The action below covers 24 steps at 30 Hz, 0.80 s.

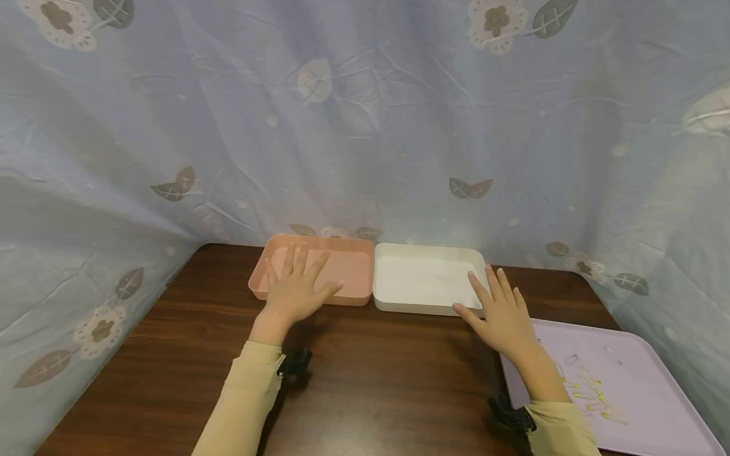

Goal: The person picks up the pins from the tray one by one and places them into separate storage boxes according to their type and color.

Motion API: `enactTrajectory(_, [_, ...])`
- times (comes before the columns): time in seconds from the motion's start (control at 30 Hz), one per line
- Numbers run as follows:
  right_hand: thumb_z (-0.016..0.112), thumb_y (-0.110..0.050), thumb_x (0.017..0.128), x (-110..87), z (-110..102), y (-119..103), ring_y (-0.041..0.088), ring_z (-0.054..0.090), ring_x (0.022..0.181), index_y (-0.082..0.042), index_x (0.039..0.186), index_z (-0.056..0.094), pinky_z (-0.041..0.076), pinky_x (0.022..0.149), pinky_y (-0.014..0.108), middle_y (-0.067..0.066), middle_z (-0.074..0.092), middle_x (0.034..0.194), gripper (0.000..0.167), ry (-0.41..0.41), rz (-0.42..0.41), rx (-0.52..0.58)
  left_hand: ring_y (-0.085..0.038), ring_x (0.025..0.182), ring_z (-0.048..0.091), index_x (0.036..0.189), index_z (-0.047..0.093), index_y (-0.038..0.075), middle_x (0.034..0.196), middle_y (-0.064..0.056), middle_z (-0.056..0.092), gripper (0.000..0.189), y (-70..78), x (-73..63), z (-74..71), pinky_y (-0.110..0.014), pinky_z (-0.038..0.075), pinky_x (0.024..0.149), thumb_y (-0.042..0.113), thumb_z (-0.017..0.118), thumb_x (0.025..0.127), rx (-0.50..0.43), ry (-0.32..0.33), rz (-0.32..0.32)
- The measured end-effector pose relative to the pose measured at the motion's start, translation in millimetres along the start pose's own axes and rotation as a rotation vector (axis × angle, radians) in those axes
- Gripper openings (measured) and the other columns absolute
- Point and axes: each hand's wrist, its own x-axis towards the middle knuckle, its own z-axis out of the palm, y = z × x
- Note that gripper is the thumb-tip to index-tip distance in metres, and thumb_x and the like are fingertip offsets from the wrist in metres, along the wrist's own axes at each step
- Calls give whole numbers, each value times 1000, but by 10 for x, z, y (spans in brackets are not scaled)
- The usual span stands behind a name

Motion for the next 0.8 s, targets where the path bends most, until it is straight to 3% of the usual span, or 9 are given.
enactTrajectory(0.23, [46, -62, 95, -201, -119, 213, 40, -2, 152, -19, 158, 17, 9, 113, 70, 20, 5, 164, 82, 35, 13, 10, -33, 153, -5, 155, 22, 36, 166, -8, 1, 77, 174, -17, 20, -72, -11, 111, 73, 41, 90, -14, -17, 35])
enactTrajectory(0.37, [46, -61, 95, -304, -169, 365, 40, -5, 152, -22, 158, 14, 8, 113, 71, 20, 4, 164, 81, 55, 27, -8, -31, 154, -3, 155, 24, 37, 166, -8, 6, 77, 326, -41, 50, -73, -5, 112, 73, 42, 89, 5, -7, 78])
enactTrajectory(0.53, [47, -59, 96, -434, -213, 573, 38, -10, 152, -21, 158, 13, 4, 114, 70, 20, 3, 164, 80, 77, 37, -26, -29, 154, -4, 155, 23, 38, 166, -5, 6, 79, 544, -87, 132, -73, -2, 113, 77, 41, 87, 25, -10, 161])
enactTrajectory(0.8, [48, -56, 97, -661, -259, 920, 36, -17, 150, -21, 158, 10, -7, 115, 68, 21, -2, 164, 80, 80, 63, -59, -28, 154, 0, 155, 14, 43, 166, -3, 4, 79, 974, -223, 359, -73, 1, 113, 80, 32, 87, 143, -48, 341])
